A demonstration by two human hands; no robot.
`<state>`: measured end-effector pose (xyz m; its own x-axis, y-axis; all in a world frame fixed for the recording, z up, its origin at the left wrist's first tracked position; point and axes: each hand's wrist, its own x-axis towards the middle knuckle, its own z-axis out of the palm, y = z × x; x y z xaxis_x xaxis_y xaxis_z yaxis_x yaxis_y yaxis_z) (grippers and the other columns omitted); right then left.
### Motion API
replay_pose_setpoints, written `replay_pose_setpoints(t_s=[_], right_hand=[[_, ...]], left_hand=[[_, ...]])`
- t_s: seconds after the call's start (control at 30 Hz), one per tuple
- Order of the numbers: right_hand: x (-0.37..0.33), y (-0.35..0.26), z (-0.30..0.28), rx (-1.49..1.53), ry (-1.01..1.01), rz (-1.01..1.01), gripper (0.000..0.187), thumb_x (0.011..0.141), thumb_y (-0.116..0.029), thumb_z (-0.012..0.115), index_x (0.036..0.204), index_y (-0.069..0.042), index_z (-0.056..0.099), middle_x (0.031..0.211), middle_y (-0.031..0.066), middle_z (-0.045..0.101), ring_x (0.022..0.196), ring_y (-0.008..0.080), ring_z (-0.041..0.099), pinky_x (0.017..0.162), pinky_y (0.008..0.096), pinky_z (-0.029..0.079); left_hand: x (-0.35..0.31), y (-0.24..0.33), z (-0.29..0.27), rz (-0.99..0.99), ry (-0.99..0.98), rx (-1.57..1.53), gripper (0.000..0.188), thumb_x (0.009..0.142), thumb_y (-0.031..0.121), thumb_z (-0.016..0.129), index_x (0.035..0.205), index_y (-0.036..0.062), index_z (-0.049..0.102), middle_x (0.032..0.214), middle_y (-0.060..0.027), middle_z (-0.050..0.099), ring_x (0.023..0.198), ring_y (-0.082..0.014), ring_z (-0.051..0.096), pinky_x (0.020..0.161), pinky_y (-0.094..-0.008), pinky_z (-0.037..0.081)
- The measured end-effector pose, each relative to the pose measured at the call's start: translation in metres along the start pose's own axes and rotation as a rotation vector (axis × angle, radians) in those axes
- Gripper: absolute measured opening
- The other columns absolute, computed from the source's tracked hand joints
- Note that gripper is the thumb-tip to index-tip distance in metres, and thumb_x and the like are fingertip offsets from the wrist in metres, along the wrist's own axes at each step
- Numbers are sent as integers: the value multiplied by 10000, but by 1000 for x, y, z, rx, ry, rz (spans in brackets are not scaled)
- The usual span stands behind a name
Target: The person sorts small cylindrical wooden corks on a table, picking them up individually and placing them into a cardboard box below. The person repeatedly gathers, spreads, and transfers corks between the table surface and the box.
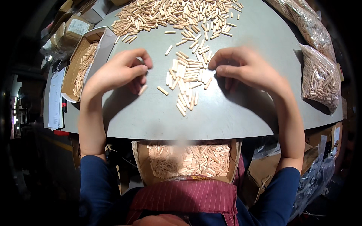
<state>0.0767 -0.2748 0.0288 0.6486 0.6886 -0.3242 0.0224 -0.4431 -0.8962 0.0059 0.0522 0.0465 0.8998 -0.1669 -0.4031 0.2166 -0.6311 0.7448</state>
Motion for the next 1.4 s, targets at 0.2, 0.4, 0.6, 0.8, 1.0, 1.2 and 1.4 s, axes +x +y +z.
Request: replay_pose_setpoints(t_s=[0.2, 0.4, 0.6, 0.8, 1.0, 1.2, 1.4], right_hand=[[-1, -2, 5, 73, -120, -35, 216, 1015, -141, 654, 1174, 1, 688, 916, 29, 697, 770, 108, 691, 690, 262, 577], [8, 6, -2, -23, 139, -93, 239, 999, -121, 637, 1206, -12, 686, 912, 32, 673, 782, 118, 677, 657, 275, 580], [0, -3, 19, 30, -83, -141, 297, 1004, -108, 647, 1288, -24, 672, 988, 45, 700, 842, 116, 666, 698, 272, 580], [-10, -11, 21, 96, -314, -68, 274, 1026, -146, 674, 1254, 6, 681, 923, 38, 704, 831, 114, 688, 720, 277, 589], [-10, -6, -4, 107, -138, 14, 221, 1005, -106, 655, 1179, 27, 682, 930, 76, 714, 773, 154, 720, 651, 284, 613], [-15, -12, 1, 85, -411, 133, 218, 998, -33, 609, 1174, 83, 667, 917, 119, 731, 770, 180, 744, 695, 285, 622], [-15, 1, 19, 59, -846, -66, 256, 987, -23, 652, 1205, 102, 697, 908, 103, 742, 810, 128, 722, 739, 277, 611]], left_hand=[[2, 5, 20, 90, -258, -313, 181, 1035, 61, 547, 1174, -30, 618, 930, -60, 682, 793, -118, 683, 683, -280, 599], [17, -5, 32, 210, 54, -121, 268, 1037, 103, 590, 1287, 21, 645, 879, -10, 634, 745, -87, 610, 625, -264, 578], [10, -1, 49, 328, -116, -117, 306, 1044, 100, 592, 1340, 71, 665, 850, 5, 635, 703, -72, 603, 593, -256, 554], [-1, 8, 49, 181, -452, -420, 294, 1048, 92, 616, 1318, -19, 651, 933, -30, 685, 759, -90, 641, 659, -246, 565], [-6, 13, 9, 97, -363, -356, 299, 1062, 154, 604, 1294, -26, 663, 935, -44, 726, 764, -101, 721, 646, -213, 590], [-8, 15, 17, -38, -703, -234, 255, 1043, 58, 597, 1213, -85, 723, 975, -121, 778, 818, -147, 750, 745, -256, 617], [-12, 7, 36, 93, -1039, -232, 273, 1020, 30, 641, 1261, -70, 721, 1058, -148, 786, 879, -143, 744, 781, -259, 607]])
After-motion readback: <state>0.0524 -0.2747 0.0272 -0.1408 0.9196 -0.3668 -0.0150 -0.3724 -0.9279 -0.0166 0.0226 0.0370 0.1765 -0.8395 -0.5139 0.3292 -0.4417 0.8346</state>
